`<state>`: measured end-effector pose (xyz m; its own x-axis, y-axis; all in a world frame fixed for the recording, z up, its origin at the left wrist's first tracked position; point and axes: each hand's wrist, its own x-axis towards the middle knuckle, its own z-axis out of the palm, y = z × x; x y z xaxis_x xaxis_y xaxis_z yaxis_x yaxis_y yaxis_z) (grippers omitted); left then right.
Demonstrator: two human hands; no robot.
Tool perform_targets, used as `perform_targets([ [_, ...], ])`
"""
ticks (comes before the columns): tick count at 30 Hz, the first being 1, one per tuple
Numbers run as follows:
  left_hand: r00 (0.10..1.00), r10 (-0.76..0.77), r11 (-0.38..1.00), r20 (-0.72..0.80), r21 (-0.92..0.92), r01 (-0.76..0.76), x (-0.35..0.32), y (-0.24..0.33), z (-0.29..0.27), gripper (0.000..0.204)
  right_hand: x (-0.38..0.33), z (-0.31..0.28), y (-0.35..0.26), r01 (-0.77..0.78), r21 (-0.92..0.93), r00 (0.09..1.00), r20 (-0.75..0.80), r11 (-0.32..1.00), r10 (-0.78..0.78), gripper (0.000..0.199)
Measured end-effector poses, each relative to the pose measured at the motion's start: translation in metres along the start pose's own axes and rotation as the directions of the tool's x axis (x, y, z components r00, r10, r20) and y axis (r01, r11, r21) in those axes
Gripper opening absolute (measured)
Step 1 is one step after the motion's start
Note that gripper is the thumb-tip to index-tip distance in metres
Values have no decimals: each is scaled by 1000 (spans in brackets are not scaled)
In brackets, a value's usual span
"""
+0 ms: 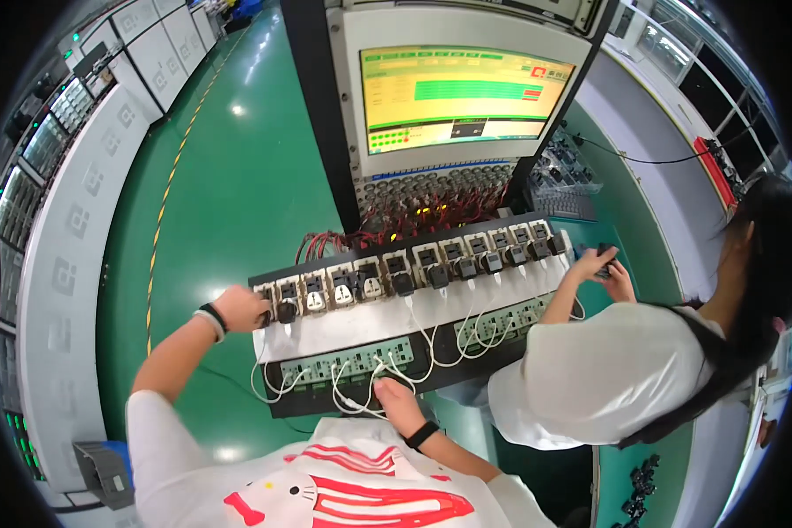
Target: The person picks up power adapters from a table, plugs them into a testing station, and connects cables to them. After a moment, they unplug the cables and adapters and place the adapters back onto the table.
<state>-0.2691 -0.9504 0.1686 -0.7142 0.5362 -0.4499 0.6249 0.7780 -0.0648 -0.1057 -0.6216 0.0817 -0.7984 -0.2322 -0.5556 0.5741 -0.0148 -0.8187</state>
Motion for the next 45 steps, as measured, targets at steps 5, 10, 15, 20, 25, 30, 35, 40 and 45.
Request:
perform_targets([
  [5, 882, 205, 949, -424, -133, -285, 51, 29, -15, 24, 7, 9, -2, 309, -222, 950, 125, 925, -287, 29],
  [10, 887, 173, 943, -429, -188, -274, 122, 75, 58, 26, 9, 13, -13, 268, -258, 960, 150, 928, -236, 30],
  [15, 789, 43, 871, -613, -364, -330, 119, 68, 53, 21, 9, 1, -10, 169, -264, 985, 76, 950, -154, 28],
  [20, 943, 35, 970, -330, -217, -112, 66, -5, 55, 26, 17, -5, -5, 144, -255, 989, 44, 956, -138, 26],
  [25, 935, 114, 993, -336, 14, -116, 38, 3, 101, 37, 23, 2, 0, 223, -331, 975, 77, 917, -209, 26],
  [30, 910, 144, 982, -390, -55, -179, 22, 13, 73, 30, 19, 16, -7, 489, -767, 813, 229, 416, -534, 60],
  [35, 900, 313, 926, -304, -113, -361, -4, 80, -6, 26, 31, 34, -10, 464, -395, 884, 268, 793, -383, 45],
  [40, 872, 417, 877, -255, -138, -460, -12, 118, -20, 27, 27, 52, -45, 184, -319, 936, 347, 930, -66, 30],
  [45, 927, 280, 922, -248, -200, -332, -21, 126, -23, 32, 24, 53, -49, 453, -341, 869, 373, 824, -324, 30],
])
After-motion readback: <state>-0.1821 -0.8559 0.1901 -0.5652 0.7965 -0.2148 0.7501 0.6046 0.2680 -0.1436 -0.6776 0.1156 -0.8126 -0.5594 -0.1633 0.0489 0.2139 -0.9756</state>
